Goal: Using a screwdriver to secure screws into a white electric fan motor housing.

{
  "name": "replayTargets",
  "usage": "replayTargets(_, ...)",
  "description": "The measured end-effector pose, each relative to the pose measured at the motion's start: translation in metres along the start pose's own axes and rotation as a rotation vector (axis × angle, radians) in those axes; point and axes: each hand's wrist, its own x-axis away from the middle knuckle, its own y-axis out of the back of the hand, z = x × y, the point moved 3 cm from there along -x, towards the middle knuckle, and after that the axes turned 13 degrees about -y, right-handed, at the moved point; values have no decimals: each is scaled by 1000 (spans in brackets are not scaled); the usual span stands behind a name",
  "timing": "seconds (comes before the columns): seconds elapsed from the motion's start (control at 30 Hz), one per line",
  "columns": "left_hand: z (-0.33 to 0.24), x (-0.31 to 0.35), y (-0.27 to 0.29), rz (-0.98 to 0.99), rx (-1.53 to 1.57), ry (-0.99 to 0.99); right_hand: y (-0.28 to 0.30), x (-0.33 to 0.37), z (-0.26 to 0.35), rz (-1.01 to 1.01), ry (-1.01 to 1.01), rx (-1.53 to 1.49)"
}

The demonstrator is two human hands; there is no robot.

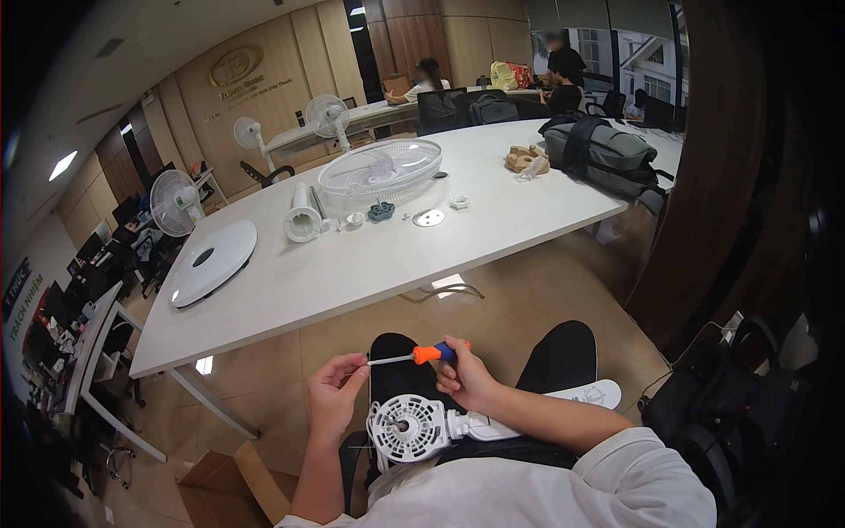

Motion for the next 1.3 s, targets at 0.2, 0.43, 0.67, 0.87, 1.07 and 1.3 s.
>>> replayTargets(0.2, 0, 1, 1, 16, -25, -17, -5, 2, 1, -19, -3, 37)
replayTargets(0.43, -3, 1, 0, -40, 7, -34, -5, 2, 1, -17, 3, 50)
replayTargets(0.67, -3, 0, 3, 1, -51, -31, -2, 1, 1, -20, 10, 58)
replayTargets(0.87, -3, 1, 6, -19, -53, -55, -6, 4, 1, -33, 24, 86)
replayTargets(1.07, -2, 0, 11, -38, -50, -69, -7, 5, 0, -13, -20, 98)
replayTargets(1.3, -2, 0, 13, -114, 22, -49, -12, 7, -1, 41, -47, 146)
